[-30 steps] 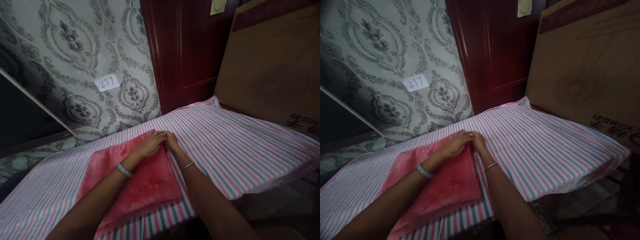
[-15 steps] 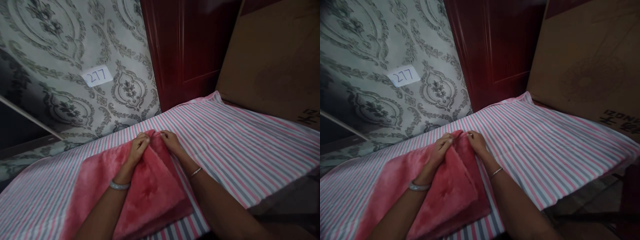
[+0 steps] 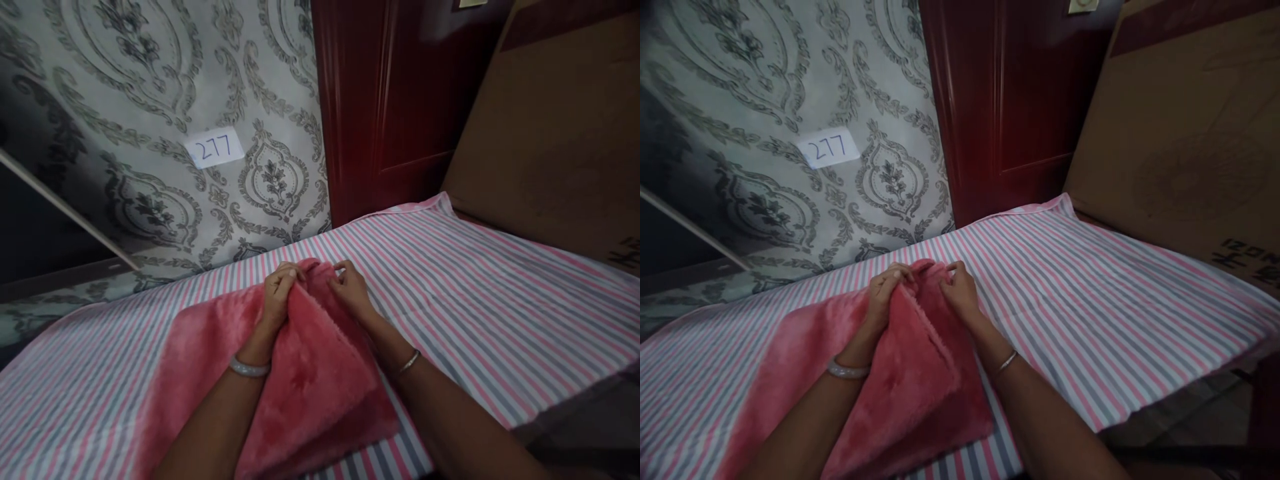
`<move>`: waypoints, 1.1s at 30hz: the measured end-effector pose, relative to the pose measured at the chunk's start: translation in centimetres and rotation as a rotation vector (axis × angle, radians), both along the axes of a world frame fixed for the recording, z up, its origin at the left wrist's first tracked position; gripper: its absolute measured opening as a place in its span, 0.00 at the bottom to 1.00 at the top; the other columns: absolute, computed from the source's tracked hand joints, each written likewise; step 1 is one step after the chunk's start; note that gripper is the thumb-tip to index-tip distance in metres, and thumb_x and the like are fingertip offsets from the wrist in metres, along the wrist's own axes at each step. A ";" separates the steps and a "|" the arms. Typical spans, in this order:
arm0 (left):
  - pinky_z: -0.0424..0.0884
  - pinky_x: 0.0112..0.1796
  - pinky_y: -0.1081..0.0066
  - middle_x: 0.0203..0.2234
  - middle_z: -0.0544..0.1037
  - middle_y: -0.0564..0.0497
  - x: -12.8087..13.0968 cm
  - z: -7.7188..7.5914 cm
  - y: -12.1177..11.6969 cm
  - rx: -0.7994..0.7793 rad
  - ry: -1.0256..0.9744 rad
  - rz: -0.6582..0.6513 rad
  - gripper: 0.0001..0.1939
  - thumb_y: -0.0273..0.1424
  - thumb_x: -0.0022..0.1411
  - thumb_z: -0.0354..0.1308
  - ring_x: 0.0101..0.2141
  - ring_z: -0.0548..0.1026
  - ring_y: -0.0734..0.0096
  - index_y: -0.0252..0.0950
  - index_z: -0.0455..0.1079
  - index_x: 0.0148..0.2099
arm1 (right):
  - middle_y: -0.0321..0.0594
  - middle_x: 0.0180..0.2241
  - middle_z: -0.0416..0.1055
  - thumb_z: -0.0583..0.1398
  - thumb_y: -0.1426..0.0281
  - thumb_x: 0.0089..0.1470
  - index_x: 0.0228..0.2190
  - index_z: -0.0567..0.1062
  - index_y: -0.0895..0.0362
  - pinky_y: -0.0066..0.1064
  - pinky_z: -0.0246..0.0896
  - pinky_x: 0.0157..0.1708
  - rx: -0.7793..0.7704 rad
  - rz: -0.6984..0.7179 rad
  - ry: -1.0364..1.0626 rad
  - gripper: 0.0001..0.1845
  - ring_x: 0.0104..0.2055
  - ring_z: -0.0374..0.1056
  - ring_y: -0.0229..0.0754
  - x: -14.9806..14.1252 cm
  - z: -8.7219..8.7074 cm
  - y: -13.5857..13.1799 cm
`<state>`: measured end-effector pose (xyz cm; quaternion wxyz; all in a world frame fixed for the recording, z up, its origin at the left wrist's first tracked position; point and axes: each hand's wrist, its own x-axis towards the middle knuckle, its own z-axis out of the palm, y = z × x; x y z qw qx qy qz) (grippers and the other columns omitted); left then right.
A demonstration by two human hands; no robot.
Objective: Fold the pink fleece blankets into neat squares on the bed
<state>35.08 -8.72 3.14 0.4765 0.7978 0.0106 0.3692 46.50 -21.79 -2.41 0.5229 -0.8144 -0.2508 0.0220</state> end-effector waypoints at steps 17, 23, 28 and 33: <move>0.69 0.42 0.63 0.25 0.74 0.50 -0.1 0.4 -0.5 0.029 -0.042 0.007 0.22 0.45 0.67 0.52 0.34 0.73 0.64 0.39 0.68 0.25 | 0.40 0.52 0.75 0.52 0.68 0.65 0.55 0.71 0.52 0.31 0.64 0.48 0.039 0.239 -0.167 0.19 0.50 0.71 0.44 -3.3 1.4 1.3; 0.67 0.41 0.63 0.24 0.74 0.50 -0.1 0.7 -0.7 0.010 -0.115 -0.007 0.21 0.42 0.67 0.52 0.32 0.72 0.65 0.39 0.69 0.24 | 0.40 0.54 0.75 0.49 0.66 0.67 0.54 0.74 0.52 0.32 0.64 0.48 -0.092 0.355 -0.151 0.21 0.51 0.71 0.45 -3.2 1.9 1.1; 0.67 0.40 0.62 0.22 0.74 0.50 -0.3 0.9 -0.8 -0.004 -0.166 0.001 0.21 0.41 0.68 0.52 0.31 0.72 0.64 0.39 0.67 0.24 | 0.41 0.61 0.67 0.48 0.59 0.68 0.59 0.71 0.48 0.39 0.64 0.51 -0.251 0.364 -0.109 0.24 0.54 0.69 0.50 -3.4 2.2 1.0; 0.68 0.41 0.62 0.26 0.75 0.49 0.3 0.5 -0.7 0.167 -0.019 -0.079 0.20 0.41 0.68 0.52 0.34 0.72 0.63 0.39 0.70 0.26 | 0.47 0.59 0.68 0.53 0.57 0.66 0.62 0.66 0.50 0.39 0.65 0.51 -0.431 0.396 -0.047 0.27 0.56 0.69 0.52 -2.8 2.5 1.9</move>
